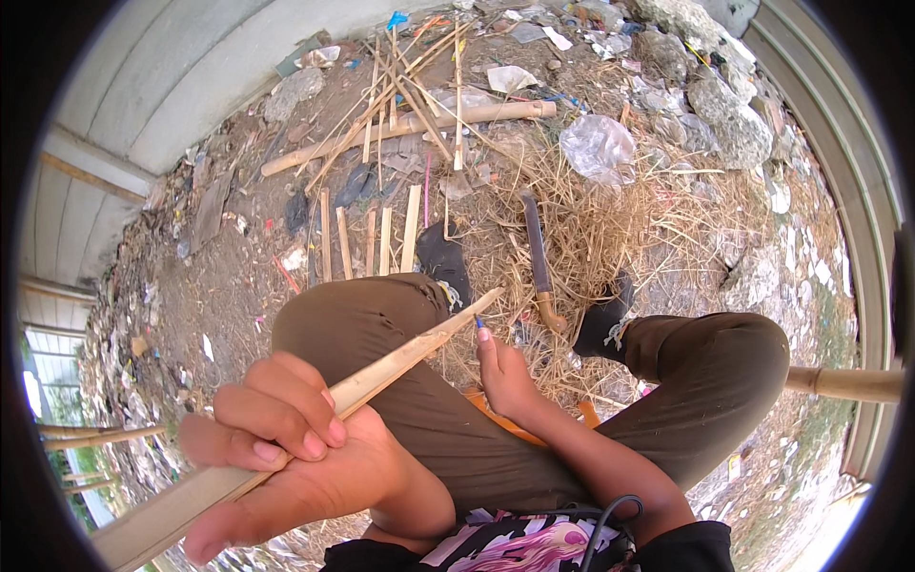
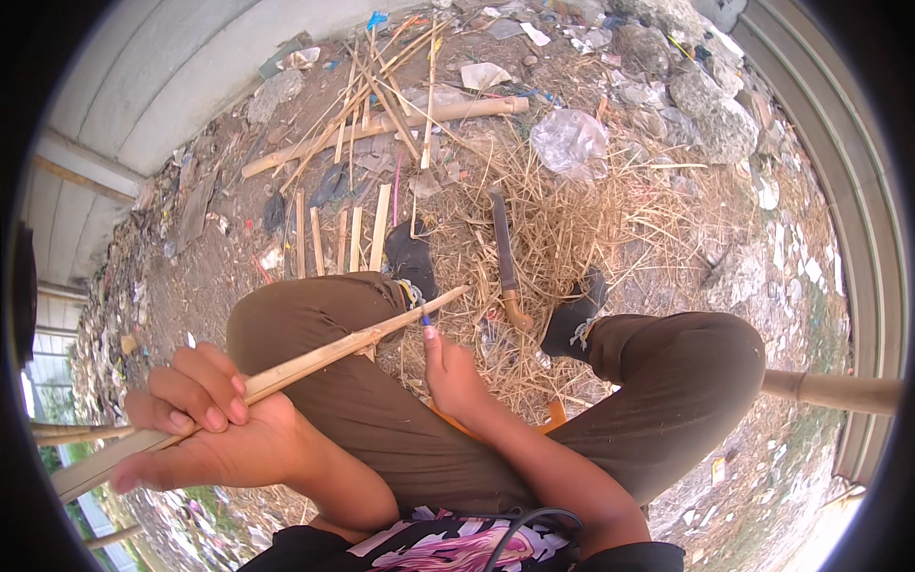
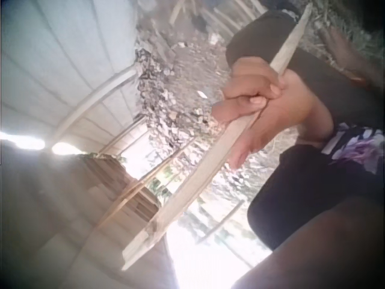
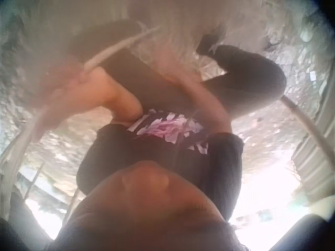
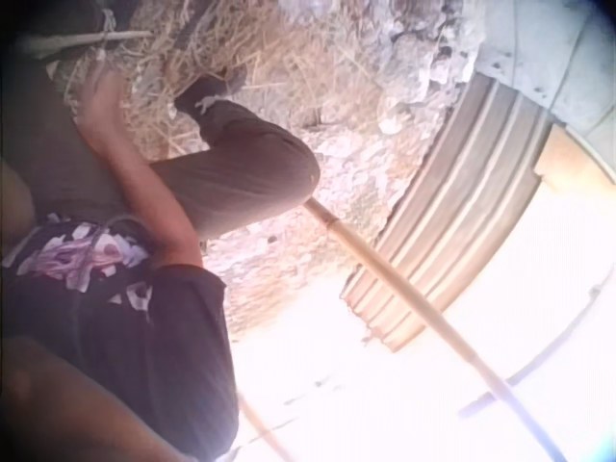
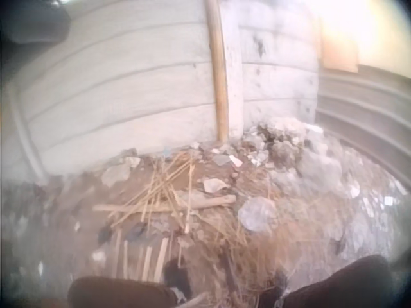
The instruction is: The person sits cross-legged and uses a blue utility knife to sharpen a thin wooden stick. They hold the stick with their left hand and carefully shave the wood with the knife in their right hand. The person occasionally switches to a larger bamboo pole, using a machete to split and shape it before returning to the smaller stick.
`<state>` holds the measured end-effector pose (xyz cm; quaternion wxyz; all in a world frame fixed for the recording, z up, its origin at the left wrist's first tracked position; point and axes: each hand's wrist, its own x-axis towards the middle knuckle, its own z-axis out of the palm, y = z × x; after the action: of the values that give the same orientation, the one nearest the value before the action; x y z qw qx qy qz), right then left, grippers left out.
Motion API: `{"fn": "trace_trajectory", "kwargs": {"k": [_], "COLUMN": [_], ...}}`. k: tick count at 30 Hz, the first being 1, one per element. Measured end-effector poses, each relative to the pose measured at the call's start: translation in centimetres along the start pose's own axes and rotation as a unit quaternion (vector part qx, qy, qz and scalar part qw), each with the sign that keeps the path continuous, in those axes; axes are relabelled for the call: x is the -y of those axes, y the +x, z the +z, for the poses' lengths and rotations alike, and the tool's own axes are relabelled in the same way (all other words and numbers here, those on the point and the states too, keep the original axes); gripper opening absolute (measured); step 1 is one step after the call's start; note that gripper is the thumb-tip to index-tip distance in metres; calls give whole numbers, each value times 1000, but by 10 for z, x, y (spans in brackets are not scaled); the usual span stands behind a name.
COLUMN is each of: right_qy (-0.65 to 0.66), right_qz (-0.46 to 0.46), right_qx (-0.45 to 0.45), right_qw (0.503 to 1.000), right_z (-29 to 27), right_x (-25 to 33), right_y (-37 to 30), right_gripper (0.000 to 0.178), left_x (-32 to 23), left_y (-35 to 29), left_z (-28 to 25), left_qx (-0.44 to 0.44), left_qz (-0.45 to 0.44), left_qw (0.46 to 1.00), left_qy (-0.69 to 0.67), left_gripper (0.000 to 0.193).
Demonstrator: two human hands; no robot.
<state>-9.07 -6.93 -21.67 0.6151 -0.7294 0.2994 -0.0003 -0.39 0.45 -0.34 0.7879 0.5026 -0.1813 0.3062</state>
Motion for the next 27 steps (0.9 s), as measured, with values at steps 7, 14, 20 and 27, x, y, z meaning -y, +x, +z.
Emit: {"fn": "trace_trajectory", "kwargs": {"k": [7,14,20,27], "right_qy": [7,-36,-47,-55], "right_qz": [-69,-66,-70,-64], "right_qx": [53,36,17,10], "right_qw": [996,997,996,996], "right_z": [0,4,4,4], "right_x": [51,40,40,37], "right_y": [-39,-31,-27,-21], "right_gripper": [46,45,47,52], "left_x": [4,1,0,4], "left_y": [18,12,10,11], "left_z": [-24,-16,-9,-2], "left_qx": [70,54,14,-44], "left_qz": [-50,-69,-47,-27], "left_qw": [989,988,995,998], "left_qy": [-120,-130,-82,-25], "left_gripper": [65,67,68,68]}}
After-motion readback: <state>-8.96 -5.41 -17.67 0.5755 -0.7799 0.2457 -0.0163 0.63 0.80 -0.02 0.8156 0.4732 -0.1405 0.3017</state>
